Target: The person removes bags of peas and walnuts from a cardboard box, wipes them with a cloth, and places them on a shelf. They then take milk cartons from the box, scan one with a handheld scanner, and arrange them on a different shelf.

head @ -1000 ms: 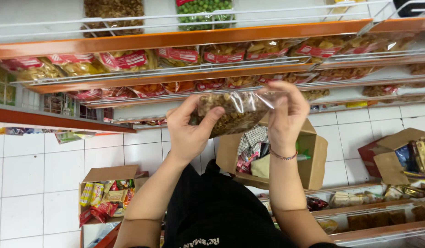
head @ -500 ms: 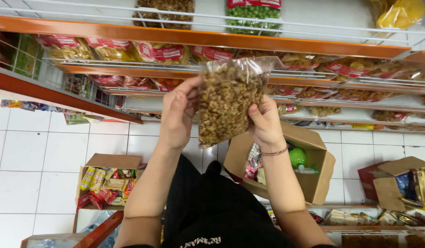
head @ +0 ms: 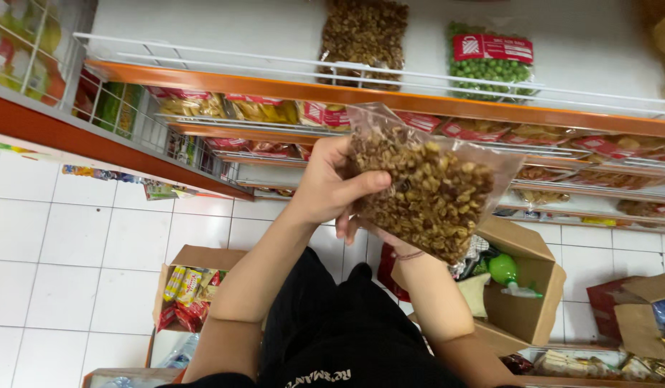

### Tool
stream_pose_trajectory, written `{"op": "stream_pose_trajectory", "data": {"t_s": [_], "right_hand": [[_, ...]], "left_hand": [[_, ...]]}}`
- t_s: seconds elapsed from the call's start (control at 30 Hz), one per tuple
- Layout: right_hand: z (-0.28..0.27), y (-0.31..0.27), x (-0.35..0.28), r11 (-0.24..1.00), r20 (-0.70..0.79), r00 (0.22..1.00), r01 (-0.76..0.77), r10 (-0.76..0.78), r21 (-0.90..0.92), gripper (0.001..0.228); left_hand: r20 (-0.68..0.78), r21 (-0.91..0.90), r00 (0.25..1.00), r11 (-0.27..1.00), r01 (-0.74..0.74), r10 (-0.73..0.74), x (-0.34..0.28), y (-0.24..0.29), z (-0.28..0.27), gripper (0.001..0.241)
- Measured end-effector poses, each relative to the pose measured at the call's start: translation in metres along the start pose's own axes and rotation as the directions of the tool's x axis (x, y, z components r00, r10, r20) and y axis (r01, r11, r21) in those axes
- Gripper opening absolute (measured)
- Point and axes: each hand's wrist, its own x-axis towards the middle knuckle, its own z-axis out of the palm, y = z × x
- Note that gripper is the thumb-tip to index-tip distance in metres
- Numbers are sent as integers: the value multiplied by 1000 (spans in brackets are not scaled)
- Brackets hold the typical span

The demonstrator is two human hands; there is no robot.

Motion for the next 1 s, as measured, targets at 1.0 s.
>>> {"op": "stream_pose_trajectory", "data": {"t_s": [1.0], "right_hand": [[72, -9, 61, 136, -138, 886, -86, -444, -987, 75]], "left_hand": [[-16, 440, 993, 891, 110, -114, 15, 77, -104, 99]]}}
